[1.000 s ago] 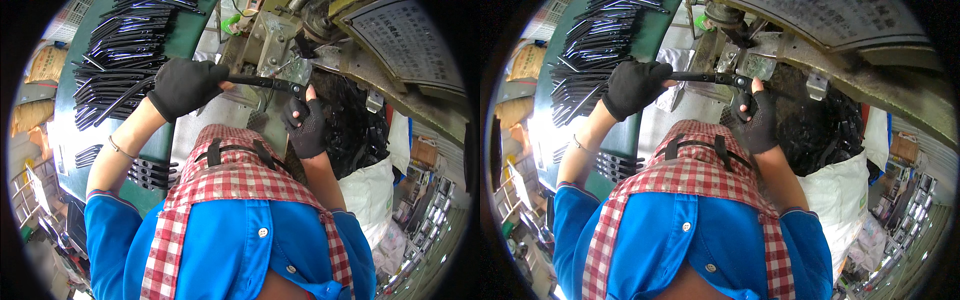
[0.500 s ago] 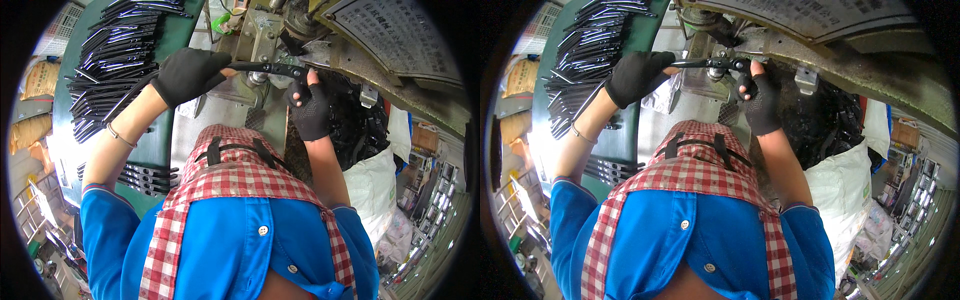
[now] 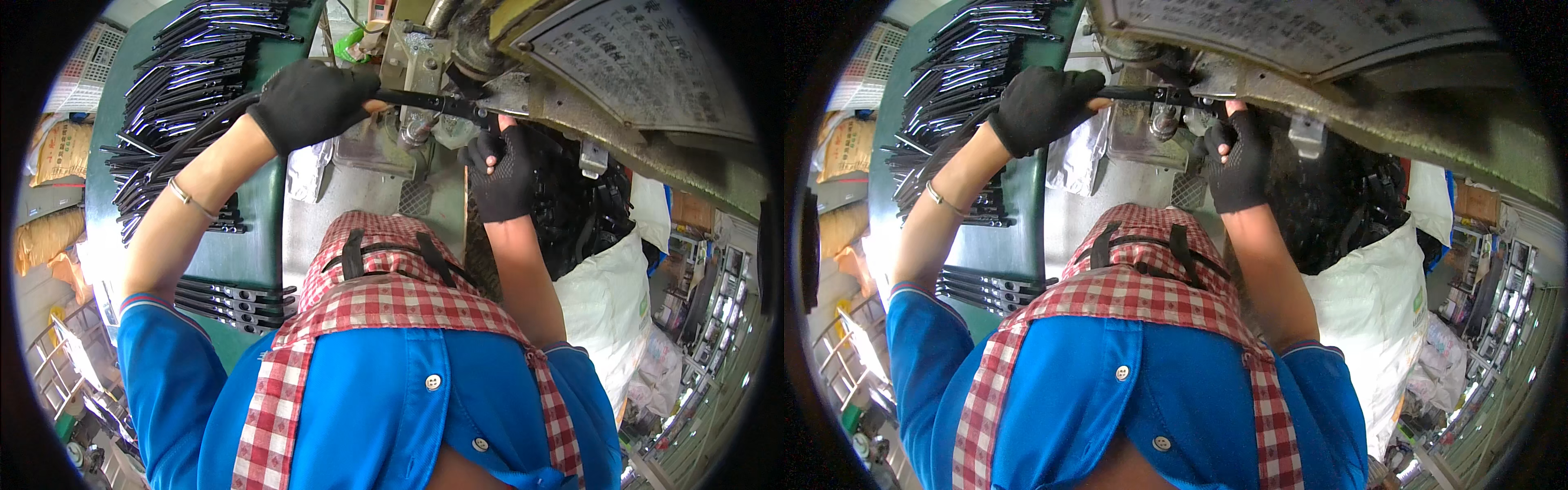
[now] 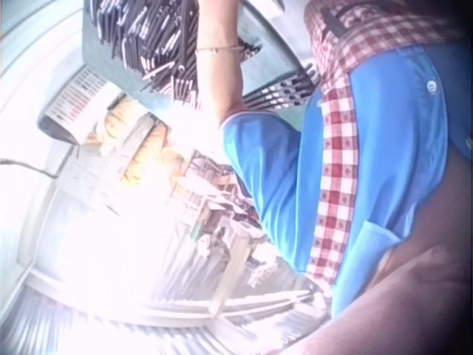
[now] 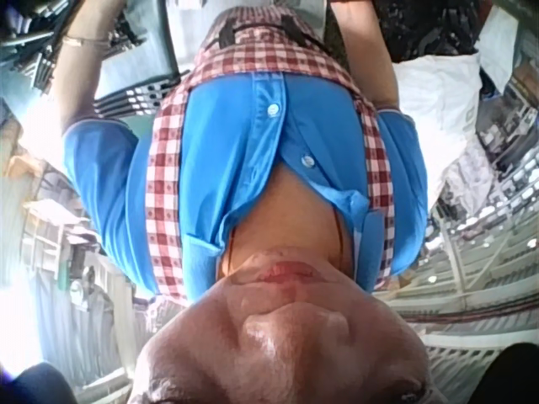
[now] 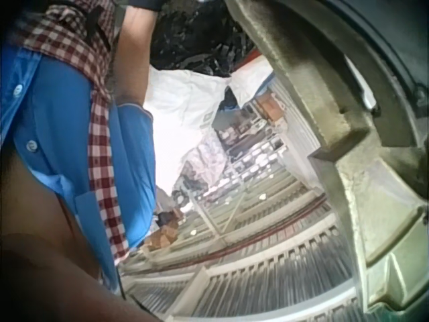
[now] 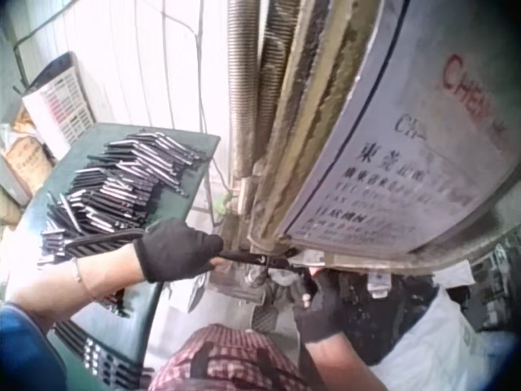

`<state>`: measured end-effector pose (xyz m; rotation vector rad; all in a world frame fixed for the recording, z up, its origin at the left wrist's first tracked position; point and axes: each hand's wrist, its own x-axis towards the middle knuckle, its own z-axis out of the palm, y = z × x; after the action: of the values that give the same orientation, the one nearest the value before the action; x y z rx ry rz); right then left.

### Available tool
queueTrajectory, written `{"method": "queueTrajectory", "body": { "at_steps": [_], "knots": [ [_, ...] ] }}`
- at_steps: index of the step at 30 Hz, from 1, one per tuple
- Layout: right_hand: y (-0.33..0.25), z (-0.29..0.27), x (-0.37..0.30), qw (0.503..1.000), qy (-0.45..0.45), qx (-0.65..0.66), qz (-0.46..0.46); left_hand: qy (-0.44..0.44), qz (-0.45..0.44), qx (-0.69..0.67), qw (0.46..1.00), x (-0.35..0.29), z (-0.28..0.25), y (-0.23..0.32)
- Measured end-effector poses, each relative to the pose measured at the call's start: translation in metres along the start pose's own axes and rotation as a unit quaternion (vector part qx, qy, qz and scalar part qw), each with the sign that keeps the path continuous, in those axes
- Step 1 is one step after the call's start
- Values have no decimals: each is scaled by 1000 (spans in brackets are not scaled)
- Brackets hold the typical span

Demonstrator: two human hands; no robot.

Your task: The person repeatedly picks up black metal rods from a table and grinds their ends against a bench grinder. After processing several pieces, the person walks through the warehouse and places the finished rods into a blue crate.

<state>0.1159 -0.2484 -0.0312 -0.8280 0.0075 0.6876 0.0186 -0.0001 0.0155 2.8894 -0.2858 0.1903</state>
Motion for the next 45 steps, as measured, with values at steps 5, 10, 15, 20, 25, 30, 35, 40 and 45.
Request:
{"method": "queueTrajectory", "body": {
  "at_steps": [5, 10, 15, 20, 25, 30, 35, 40, 45],
  "knots": [
    [19, -20, 14, 995, 97, -30, 15, -6, -1, 8, 1000, 4, 16, -6],
    [20, -32, 22, 992, 87, -86, 31, -26, 4, 56, 998, 9, 38, -18],
    [5, -43, 22, 990, 19, -88, 110, 8, 51, 75, 996, 13, 35, -29],
    [-10, -42, 24, 980, -11, -124, 154, -28, 43, 56, 997, 16, 39, -38],
    [13, -70, 17, 987, -89, -121, 52, -35, 32, 23, 999, 13, 30, -29],
    [16, -97, 23, 959, -22, -283, 13, -54, 37, 1, 998, 8, 27, -29],
    [29, -120, 62, 915, 47, -401, 19, -72, 28, 3, 997, 8, 21, -28],
    [39, -151, 104, 539, 75, -834, -90, -18, 42, -23, 999, 12, 26, -23],
    [39, -172, 145, 450, 182, -867, -110, 28, 48, -79, 995, 6, 19, -3]
  ]
}}
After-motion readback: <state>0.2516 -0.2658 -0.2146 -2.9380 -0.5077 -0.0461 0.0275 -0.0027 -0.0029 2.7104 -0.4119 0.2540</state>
